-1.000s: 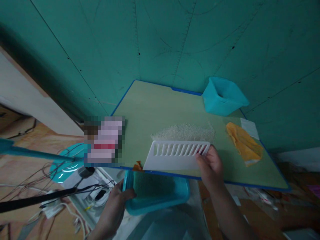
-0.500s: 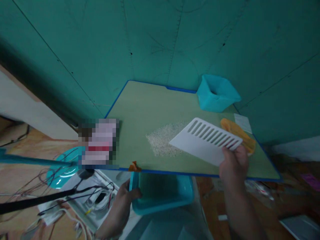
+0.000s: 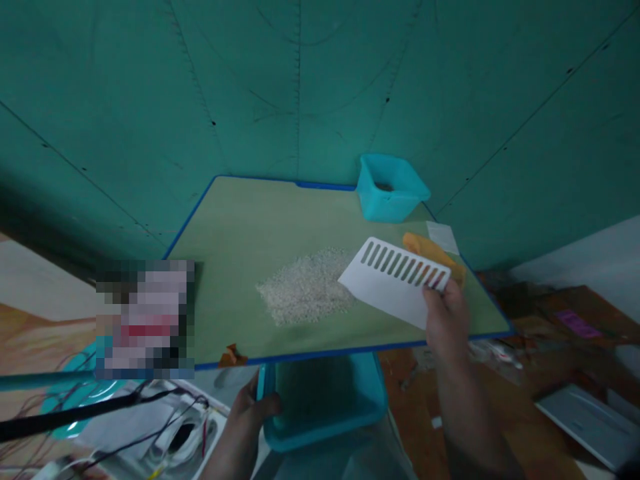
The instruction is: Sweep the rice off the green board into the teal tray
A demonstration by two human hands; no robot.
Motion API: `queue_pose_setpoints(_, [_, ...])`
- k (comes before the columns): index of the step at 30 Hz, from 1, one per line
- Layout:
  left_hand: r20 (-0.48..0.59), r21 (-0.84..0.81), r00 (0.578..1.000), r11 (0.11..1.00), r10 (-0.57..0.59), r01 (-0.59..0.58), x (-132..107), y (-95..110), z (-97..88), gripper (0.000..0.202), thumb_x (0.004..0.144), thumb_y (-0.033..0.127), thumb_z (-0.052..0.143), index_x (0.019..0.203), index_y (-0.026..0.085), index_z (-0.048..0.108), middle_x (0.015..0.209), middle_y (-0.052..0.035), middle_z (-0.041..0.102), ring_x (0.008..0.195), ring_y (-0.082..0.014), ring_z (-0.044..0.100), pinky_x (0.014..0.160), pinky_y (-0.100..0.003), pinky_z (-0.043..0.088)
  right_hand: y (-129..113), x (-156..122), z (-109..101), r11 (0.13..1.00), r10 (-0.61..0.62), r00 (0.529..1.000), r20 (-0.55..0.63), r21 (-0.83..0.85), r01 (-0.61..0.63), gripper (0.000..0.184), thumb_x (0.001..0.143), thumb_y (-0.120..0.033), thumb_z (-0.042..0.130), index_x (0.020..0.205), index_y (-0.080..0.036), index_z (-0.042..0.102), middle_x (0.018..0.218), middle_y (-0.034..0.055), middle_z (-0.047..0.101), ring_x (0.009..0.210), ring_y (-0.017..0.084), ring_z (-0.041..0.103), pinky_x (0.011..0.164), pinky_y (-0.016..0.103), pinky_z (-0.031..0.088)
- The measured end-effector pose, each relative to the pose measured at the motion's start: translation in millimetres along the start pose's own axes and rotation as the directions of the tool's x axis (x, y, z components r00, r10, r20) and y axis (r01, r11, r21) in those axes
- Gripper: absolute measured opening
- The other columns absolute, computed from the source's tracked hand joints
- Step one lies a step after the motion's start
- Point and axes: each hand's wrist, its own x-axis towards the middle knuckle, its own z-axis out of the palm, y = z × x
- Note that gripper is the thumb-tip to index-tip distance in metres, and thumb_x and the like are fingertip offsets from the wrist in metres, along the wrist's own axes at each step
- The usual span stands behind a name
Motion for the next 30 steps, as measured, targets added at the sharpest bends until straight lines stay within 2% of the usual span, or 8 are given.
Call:
queue_pose_setpoints(3, [-0.012, -0.011, 1.0, 1.0, 0.001, -0.001, 0.3, 0.6, 2.6, 0.029, 0.062, 0.009, 0.055, 0.084, 0.021, 0.069, 0.068, 0.0038, 0.073, 0.066, -0.0203, 0.065, 0.053, -0.026, 0.044, -9.0, -7.7, 6.2, 0.998, 0.051, 0.998, 0.032, -0.025, -0.051, 0.019, 0.073, -0.029, 0.06, 0.09, -0.021, 0.062, 0.08, 0.0001, 0.065, 0.075, 0.02, 0.057, 0.068, 0.031, 0.043])
queue_pose_setpoints(9, [-0.109, -0.065, 0.991, 0.995, -0.08, 0.073, 3.2, 5.1, 6.2, 0.024, 0.054, 0.007, 0.056, 0.071, 0.021, 0.067, 0.056, 0.0049, 0.07, 0.06, -0.0209, 0.066, 0.057, -0.028, 0.048, -19.0, -19.4, 10.1, 0.994, 0.099, 0.981, 0.168, 0.02, -0.104, 0.018, 0.071, -0.03, 0.061, 0.087, -0.022, 0.061, 0.078, 0.0001, 0.066, 0.073, 0.021, 0.059, 0.067, 0.032, 0.043])
queue_pose_setpoints(12, [-0.096, -0.088, 0.992, 0.994, -0.076, 0.067, 5.3, 5.6, 7.4, 0.025, 0.053, 0.009, 0.059, 0.073, 0.02, 0.068, 0.055, 0.0039, 0.07, 0.061, -0.0219, 0.067, 0.058, -0.029, 0.05, -21.7, -28.1, 9.2, 0.988, 0.126, 0.97, 0.209, 0.063, -0.142, 0.017, 0.073, -0.031, 0.06, 0.088, -0.022, 0.06, 0.078, 0.0, 0.065, 0.072, 0.02, 0.059, 0.065, 0.03, 0.043])
queue_pose_setpoints(17, [-0.098, -0.098, 0.992, 0.992, -0.084, 0.074, 7.7, 0.0, 7.8, 0.025, 0.052, 0.008, 0.06, 0.071, 0.021, 0.068, 0.057, 0.0025, 0.071, 0.059, -0.0217, 0.067, 0.056, -0.028, 0.051, -24.9, -49.8, 4.8, 0.979, 0.188, 0.95, 0.25, 0.026, -0.201, 0.011, 0.074, -0.029, 0.059, 0.083, -0.023, 0.057, 0.073, -0.0015, 0.062, 0.068, 0.018, 0.058, 0.062, 0.028, 0.043])
queue_pose_setpoints(21, [-0.12, -0.069, 0.989, 0.995, -0.084, 0.076, 7.1, -0.1, 8.8, 0.019, 0.052, 0.008, 0.06, 0.063, 0.022, 0.067, 0.056, 0.0027, 0.071, 0.053, -0.0206, 0.065, 0.05, -0.027, 0.049, -28.6, -63.8, -0.9, 0.97, 0.235, 0.947, 0.22, 0.015, -0.244, 0.013, 0.076, -0.031, 0.058, 0.086, -0.024, 0.058, 0.076, -0.0006, 0.063, 0.072, 0.019, 0.059, 0.063, 0.028, 0.044])
queue_pose_setpoints(25, [-0.137, -0.094, 0.987, 0.993, -0.086, 0.073, 6.2, 4.7, 11.6, 0.023, 0.049, 0.007, 0.06, 0.066, 0.021, 0.068, 0.055, 0.0034, 0.069, 0.057, -0.0211, 0.066, 0.054, -0.028, 0.05, -26.6, -58.1, -8.7, 0.96, 0.256, 0.944, 0.206, 0.063, -0.274, 0.018, 0.073, -0.034, 0.061, 0.088, -0.024, 0.059, 0.078, 0.0, 0.067, 0.075, 0.021, 0.063, 0.065, 0.03, 0.047])
queue_pose_setpoints(28, [-0.133, -0.122, 0.988, 0.99, -0.08, 0.064, 6.0, 5.9, 11.8, 0.027, 0.048, 0.007, 0.06, 0.069, 0.02, 0.069, 0.053, 0.0041, 0.069, 0.061, -0.0214, 0.067, 0.055, -0.027, 0.05, -16.1, -41.6, -18.9, 0.957, 0.25, 0.967, 0.051, 0.141, -0.254, 0.027, 0.065, -0.035, 0.067, 0.088, -0.023, 0.06, 0.077, -0.0001, 0.068, 0.07, 0.022, 0.064, 0.064, 0.033, 0.048])
queue_pose_setpoints(30, [-0.128, -0.129, 0.989, 0.99, -0.075, 0.058, 5.9, 5.1, 10.6, 0.025, 0.048, 0.007, 0.061, 0.068, 0.02, 0.068, 0.053, 0.0043, 0.068, 0.06, -0.0211, 0.067, 0.052, -0.025, 0.049, -6.9, -30.4, -29.3, 0.973, 0.201, 0.977, -0.066, 0.129, -0.191, 0.031, 0.064, -0.035, 0.068, 0.091, -0.022, 0.06, 0.08, 0.0001, 0.068, 0.07, 0.021, 0.064, 0.065, 0.035, 0.049])
